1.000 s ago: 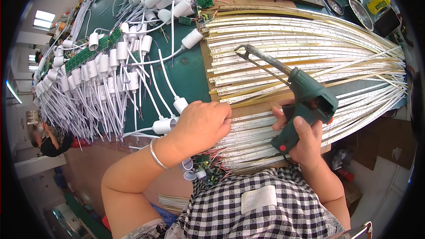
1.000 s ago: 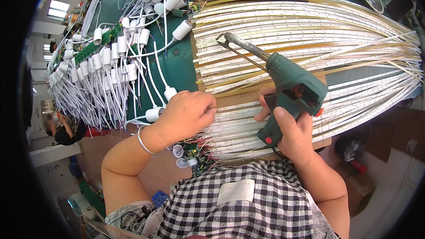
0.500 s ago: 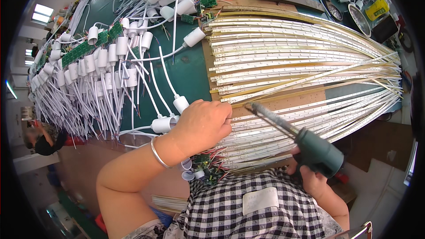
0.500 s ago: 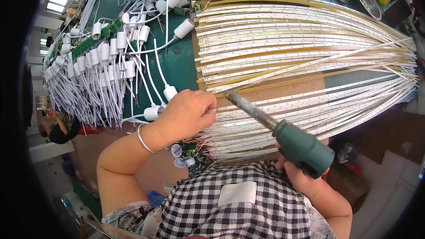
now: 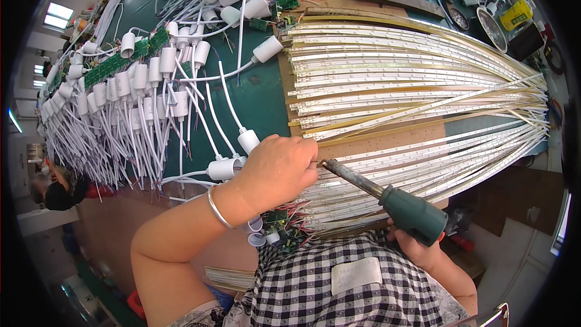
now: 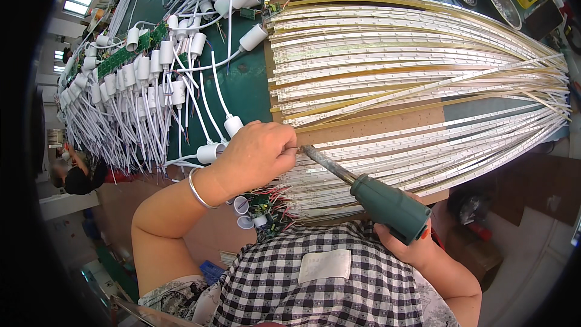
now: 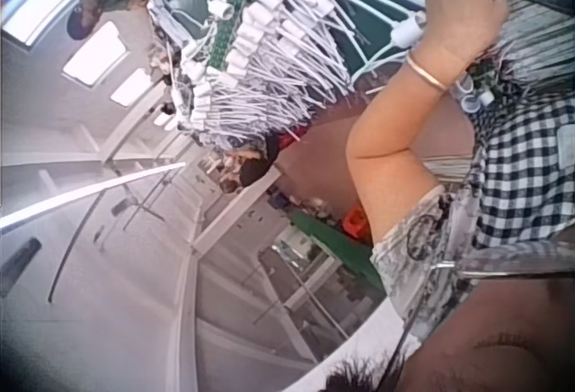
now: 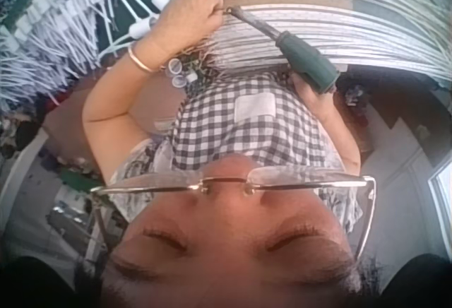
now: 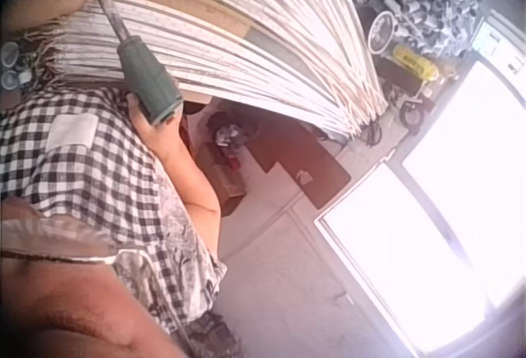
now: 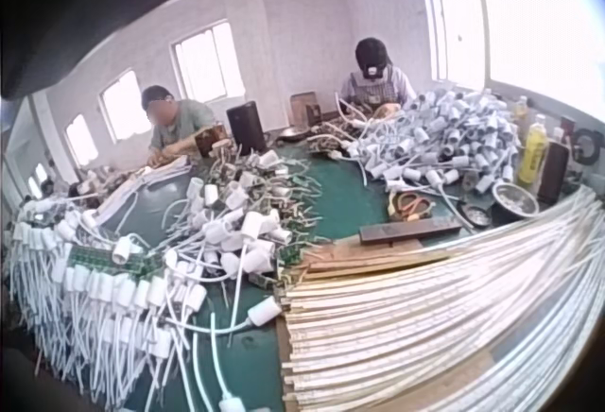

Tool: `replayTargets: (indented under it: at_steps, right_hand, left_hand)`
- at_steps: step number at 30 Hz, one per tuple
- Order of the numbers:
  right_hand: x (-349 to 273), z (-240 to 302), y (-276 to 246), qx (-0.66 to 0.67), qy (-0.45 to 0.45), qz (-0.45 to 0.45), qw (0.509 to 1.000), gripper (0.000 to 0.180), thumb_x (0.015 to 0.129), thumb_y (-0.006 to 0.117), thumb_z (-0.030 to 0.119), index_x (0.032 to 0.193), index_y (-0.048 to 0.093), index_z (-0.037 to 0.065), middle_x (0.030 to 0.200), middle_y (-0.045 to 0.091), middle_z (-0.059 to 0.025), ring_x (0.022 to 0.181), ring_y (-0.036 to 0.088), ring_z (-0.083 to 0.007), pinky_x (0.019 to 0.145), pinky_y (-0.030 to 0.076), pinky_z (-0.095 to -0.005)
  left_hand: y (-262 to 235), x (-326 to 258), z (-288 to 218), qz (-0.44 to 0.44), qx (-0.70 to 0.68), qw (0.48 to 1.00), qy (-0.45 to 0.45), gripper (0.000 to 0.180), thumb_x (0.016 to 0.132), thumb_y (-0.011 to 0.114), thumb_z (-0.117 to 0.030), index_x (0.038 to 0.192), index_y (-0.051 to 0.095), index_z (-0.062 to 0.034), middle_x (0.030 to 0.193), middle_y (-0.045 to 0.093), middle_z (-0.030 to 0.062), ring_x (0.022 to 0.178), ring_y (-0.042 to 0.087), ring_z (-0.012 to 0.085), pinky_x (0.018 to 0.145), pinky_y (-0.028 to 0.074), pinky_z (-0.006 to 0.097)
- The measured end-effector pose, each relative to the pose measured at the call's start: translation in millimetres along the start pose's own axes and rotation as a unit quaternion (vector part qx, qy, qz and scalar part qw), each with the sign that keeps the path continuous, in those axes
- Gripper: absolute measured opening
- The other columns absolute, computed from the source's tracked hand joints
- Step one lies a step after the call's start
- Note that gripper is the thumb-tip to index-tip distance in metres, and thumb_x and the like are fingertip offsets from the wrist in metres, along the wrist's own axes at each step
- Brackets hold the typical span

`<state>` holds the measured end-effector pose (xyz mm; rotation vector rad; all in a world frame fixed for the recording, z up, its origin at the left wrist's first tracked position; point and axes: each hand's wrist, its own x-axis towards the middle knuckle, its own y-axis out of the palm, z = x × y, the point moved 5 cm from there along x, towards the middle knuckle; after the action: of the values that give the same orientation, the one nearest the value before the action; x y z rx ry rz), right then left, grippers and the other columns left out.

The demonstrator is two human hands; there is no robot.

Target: The person solders wires from electronic components to LED strips using a soldering gun.

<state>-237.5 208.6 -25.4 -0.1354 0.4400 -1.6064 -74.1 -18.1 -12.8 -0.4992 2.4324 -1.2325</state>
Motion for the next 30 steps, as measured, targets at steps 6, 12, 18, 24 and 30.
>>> replayTargets:
  at_steps: [6,12,18,24,30]
  right_hand:
    - [0,-4,0,0.044,0.076,-0.022,0.996,0.035,0.083,0.063,0.018,0.112,0.061,0.001,0.100,0.064,-0.0105,0.087,0.060,-0.0239,0.079,0.046,-0.0356]
    - [-3,6,-7,0.103,0.019,-0.042,0.994,0.038,0.091,0.056,0.018,0.122,0.054,-0.003,0.097,0.063,-0.0094,0.067,0.062,-0.0153,0.065,0.051,-0.0287]
    - [-10,2,-8,0.084,0.026,-0.033,0.996,0.042,0.090,0.055,0.012,0.128,0.047,-0.003,0.114,0.060,-0.0145,0.069,0.063,-0.0179,0.066,0.052,-0.0295]
    - [-11,3,-5,0.052,0.054,-0.064,0.995,0.038,0.080,0.059,0.006,0.118,0.056,-0.001,0.106,0.062,-0.0142,0.078,0.062,-0.0242,0.071,0.050,-0.0339]
    - [-10,0,-11,0.036,0.055,-0.064,0.996,0.036,0.081,0.058,0.005,0.116,0.057,-0.001,0.107,0.062,-0.0150,0.076,0.062,-0.0236,0.070,0.050,-0.0331]
  left_hand:
    - [0,0,1,0.005,-0.002,1.000,-0.006,0.006,0.075,0.060,-0.010,0.074,0.058,-0.0046,0.068,0.060,0.0128,0.067,0.059,0.0320,0.067,0.045,0.041]
    - [0,1,0,0.002,0.000,1.000,0.000,0.006,0.076,0.060,-0.010,0.074,0.058,-0.0047,0.068,0.060,0.0126,0.067,0.059,0.0318,0.067,0.045,0.042]
    - [-1,0,-1,0.014,-0.010,1.000,-0.010,0.006,0.076,0.060,-0.010,0.074,0.058,-0.0051,0.068,0.060,0.0109,0.066,0.059,0.0302,0.067,0.045,0.040]
    - [-1,-1,-1,0.012,-0.002,1.000,-0.008,0.006,0.076,0.060,-0.010,0.074,0.057,-0.0054,0.067,0.060,0.0097,0.066,0.059,0.0291,0.066,0.044,0.040]
    - [-1,-2,-1,-0.004,0.005,1.000,0.004,0.005,0.076,0.059,-0.009,0.075,0.057,-0.0055,0.067,0.060,0.0099,0.066,0.059,0.0293,0.066,0.044,0.040]
